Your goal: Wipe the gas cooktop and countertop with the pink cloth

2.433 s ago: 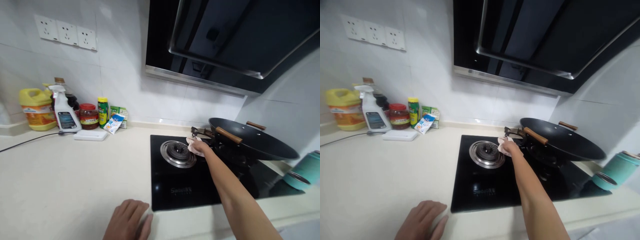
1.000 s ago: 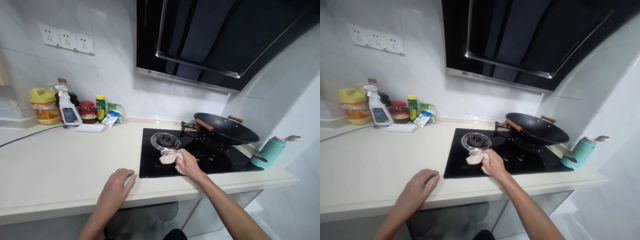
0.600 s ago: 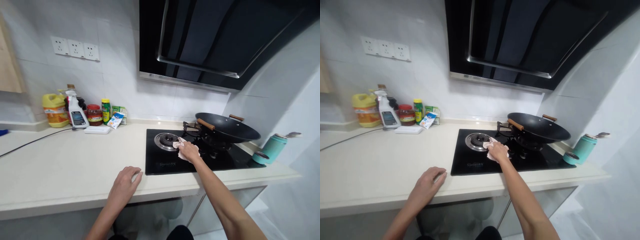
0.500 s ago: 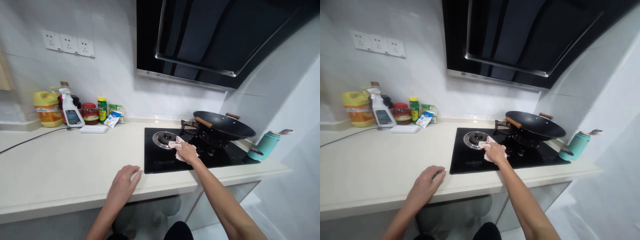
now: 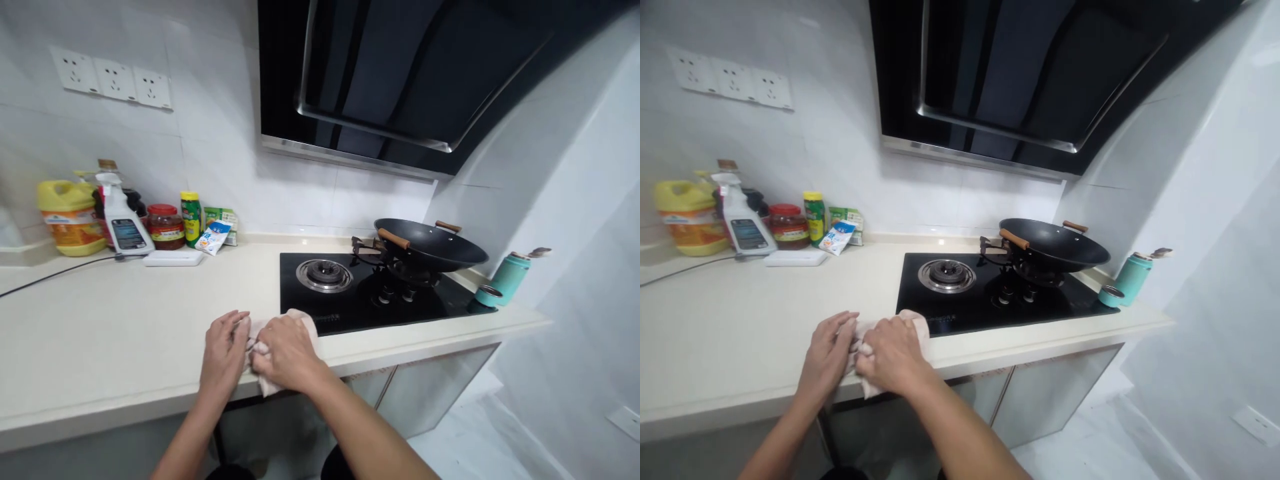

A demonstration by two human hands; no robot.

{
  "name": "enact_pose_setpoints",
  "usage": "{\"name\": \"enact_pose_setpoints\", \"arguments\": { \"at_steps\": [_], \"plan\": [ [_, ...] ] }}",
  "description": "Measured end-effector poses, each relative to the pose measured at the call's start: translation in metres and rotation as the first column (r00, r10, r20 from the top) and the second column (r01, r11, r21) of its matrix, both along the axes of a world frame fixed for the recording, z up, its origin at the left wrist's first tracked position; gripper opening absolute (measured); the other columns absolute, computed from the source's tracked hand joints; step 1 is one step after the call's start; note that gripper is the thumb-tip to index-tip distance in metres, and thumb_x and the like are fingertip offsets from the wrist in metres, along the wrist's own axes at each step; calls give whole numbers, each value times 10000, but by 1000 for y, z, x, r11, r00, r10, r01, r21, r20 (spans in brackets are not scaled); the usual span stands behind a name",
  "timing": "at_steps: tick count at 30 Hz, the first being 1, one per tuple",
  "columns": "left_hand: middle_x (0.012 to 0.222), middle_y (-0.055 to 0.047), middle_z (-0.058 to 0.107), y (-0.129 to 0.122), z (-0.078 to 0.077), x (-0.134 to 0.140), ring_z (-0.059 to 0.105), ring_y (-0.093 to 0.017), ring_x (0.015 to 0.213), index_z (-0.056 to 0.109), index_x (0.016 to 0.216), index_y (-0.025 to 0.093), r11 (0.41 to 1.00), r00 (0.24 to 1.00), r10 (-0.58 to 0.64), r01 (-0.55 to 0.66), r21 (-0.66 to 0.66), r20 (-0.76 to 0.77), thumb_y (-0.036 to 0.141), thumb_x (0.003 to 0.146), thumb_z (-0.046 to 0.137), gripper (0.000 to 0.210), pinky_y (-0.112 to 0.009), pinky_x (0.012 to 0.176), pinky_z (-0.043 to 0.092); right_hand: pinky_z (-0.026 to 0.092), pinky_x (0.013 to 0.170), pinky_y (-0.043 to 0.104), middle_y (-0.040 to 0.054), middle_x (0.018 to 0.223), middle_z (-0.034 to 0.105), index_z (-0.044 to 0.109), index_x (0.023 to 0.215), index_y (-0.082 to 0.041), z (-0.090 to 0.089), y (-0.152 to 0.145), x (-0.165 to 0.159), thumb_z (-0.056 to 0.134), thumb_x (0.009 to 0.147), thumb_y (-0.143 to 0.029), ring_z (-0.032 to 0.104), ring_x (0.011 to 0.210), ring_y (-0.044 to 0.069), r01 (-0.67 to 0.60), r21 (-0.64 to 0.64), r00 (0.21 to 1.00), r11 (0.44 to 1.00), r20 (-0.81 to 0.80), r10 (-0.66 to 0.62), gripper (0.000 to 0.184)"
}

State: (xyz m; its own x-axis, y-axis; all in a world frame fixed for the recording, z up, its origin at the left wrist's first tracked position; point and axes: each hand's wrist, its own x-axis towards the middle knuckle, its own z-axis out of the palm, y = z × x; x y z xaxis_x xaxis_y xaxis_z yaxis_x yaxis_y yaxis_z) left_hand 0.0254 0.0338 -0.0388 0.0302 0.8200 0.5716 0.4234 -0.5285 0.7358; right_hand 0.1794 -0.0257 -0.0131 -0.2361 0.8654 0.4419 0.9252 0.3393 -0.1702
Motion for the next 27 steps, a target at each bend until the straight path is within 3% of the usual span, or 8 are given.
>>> {"name": "enact_pose_setpoints", "arguments": {
  "at_steps": [3,7,16,20,23,25,27],
  "plan": [
    [1195,-95,696,6,0,-4,608,-286,1200,723,1062,205,997,1000,2,-1,-73,12,626,919,403,548,-473,1123,434,392,899,373,37,956,674,660,866,-229,1,-8,-4,629,881,-438,561,932,221,-43,8,999,999,15,43,213],
    [1199,-108,711,8,-1,-6,611,-309,1208,749,1031,197,993,999,-1,-4,-116,-43,676,902,397,608,-503,1134,412,393,899,349,21,870,671,646,808,-225,2,-25,23,651,859,-449,558,892,206,-48,38,998,998,-26,49,231],
    [1224,-85,720,1,6,-2,627,-336,1193,755,1005,254,984,985,-8,-23,-178,-170,671,867,486,515,-532,1099,432,376,757,282,-5,699,576,498,639,-220,3,-72,159,567,852,-280,536,756,160,290,-17,936,957,-202,-288,232],
    [1166,-85,749,-2,9,0,671,-334,1114,757,969,254,986,982,5,-36,-161,-191,651,845,502,488,-515,1042,479,356,663,270,-1,731,607,511,670,-229,-1,-96,218,530,884,-390,560,749,171,455,-101,832,885,-308,-462,268],
    [1100,-73,770,-3,12,2,695,-320,1050,758,927,258,991,980,-10,-17,-136,-201,640,836,509,465,-472,977,521,379,620,271,-5,694,612,558,720,-239,-5,-108,259,483,907,-485,577,684,179,589,-166,682,791,-423,-596,318],
    [1059,-61,780,-4,13,2,707,-306,1011,759,904,266,994,978,-23,0,-114,-207,632,837,514,445,-442,943,536,410,638,284,11,732,648,636,827,-245,-3,-110,283,455,919,-526,604,705,198,681,-154,601,716,-441,-666,346],
    [1026,-52,786,-5,13,3,715,-294,975,758,886,270,995,976,-40,19,-100,-214,621,838,525,424,-425,932,538,437,708,305,52,892,700,698,996,-250,0,-106,302,439,932,-530,640,827,227,754,-107,572,648,-377,-728,387]
  ]
}}
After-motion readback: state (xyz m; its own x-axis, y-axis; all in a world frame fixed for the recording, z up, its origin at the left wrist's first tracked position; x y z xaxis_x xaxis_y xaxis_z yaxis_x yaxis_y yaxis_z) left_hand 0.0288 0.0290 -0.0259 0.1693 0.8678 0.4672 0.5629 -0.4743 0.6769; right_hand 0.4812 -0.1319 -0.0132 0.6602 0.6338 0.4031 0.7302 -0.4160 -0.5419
